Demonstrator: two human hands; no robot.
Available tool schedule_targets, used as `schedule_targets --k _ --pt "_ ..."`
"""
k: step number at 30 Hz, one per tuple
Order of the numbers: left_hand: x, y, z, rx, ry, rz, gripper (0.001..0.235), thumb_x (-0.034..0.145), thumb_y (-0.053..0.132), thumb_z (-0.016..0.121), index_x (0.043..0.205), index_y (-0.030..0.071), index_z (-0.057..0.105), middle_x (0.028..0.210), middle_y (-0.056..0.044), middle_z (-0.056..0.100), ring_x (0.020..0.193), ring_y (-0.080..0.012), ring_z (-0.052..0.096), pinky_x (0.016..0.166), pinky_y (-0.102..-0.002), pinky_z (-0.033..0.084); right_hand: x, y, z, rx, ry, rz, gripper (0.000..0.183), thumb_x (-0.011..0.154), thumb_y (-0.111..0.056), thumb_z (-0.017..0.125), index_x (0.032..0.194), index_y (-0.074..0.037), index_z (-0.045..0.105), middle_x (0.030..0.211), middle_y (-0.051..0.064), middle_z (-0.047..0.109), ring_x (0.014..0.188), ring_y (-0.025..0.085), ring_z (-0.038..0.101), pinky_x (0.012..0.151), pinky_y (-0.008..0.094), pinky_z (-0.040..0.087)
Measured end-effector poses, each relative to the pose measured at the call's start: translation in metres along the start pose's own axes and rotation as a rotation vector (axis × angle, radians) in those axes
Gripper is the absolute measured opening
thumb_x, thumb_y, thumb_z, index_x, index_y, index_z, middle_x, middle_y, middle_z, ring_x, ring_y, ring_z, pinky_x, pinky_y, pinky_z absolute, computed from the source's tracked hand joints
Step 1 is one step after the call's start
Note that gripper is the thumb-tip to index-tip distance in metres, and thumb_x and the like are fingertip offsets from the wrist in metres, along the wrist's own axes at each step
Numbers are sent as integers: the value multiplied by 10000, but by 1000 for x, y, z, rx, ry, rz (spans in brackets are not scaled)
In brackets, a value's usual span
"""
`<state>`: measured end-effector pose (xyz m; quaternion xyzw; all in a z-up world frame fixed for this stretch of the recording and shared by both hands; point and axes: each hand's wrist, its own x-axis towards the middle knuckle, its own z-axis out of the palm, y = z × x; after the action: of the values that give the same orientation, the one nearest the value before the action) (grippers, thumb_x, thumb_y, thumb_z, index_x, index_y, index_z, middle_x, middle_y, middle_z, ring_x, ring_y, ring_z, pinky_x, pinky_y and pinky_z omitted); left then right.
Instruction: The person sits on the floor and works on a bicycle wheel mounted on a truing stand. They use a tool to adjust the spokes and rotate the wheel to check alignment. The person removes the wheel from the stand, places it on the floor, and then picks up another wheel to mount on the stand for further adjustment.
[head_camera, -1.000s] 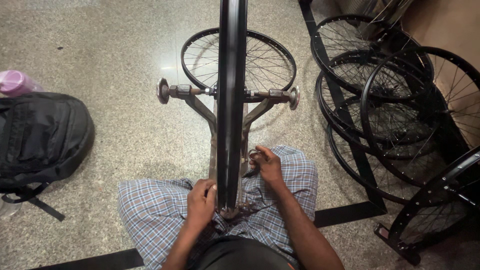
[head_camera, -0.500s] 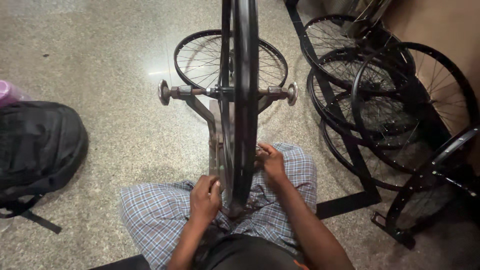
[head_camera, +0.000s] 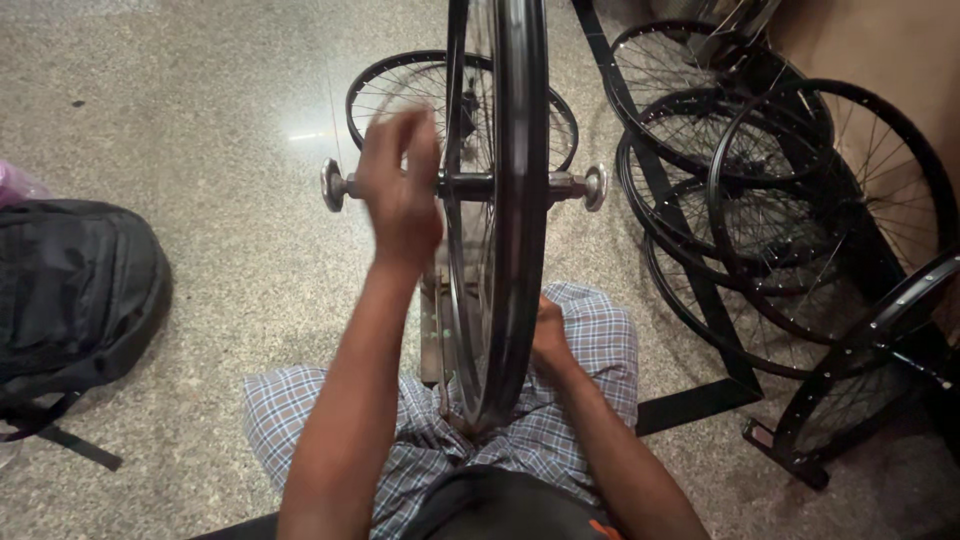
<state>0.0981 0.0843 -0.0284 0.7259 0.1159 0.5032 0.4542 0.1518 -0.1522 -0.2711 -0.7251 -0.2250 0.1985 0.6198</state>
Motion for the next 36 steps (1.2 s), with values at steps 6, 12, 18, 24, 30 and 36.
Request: schedule_targets --k 6,12,18,24,30,36 --pt "4 21 9 -343 -214 157 750 1137 631 245 1390 -4 554 1397 -211 622 1360 -300 616 1194 -427 478 -7 16 -1 122 3 52 106 880 20 665 969 8 720 864 20 717 768 124 671 624 289 569" --pt "-163 -74 -24 -809 -5 -502 606 1115 517 427 864 21 667 855 -115 668 774 -211 641 768 -395 546 16 99 -16 282 56 191 202 967 -122 525 923 -53 710 744 34 706 646 149 682 540 315 574" --pt "-271 -180 -69 -288 319 -1026 325 1027 278 570 837 25 643 728 -82 654 510 -150 549 484 -303 462 23 110 -25 -145 46 15 161 935 -77 590 856 -46 727 711 21 699 643 115 667 532 305 550" --pt "-278 -166 -69 -308 178 -925 333 1022 261 609 793 19 630 725 -75 666 521 -116 548 510 -279 476 9 72 -14 -96 61 75 94 916 -31 617 859 -19 691 736 4 653 655 87 596 510 305 505" --pt "-280 -130 -73 -222 126 -905 305 1005 249 602 799 31 657 728 -44 674 545 -98 547 534 -260 453 -1 30 -7 198 66 251 150 923 -42 553 853 -54 685 691 1 651 577 123 622 467 304 521" --pt "-279 -102 -76 -193 147 -869 347 1031 253 616 809 -12 641 725 -67 652 574 -107 547 555 -275 446 9 29 -9 550 137 337 120 970 -71 563 991 -60 681 787 46 668 648 173 647 538 322 537"
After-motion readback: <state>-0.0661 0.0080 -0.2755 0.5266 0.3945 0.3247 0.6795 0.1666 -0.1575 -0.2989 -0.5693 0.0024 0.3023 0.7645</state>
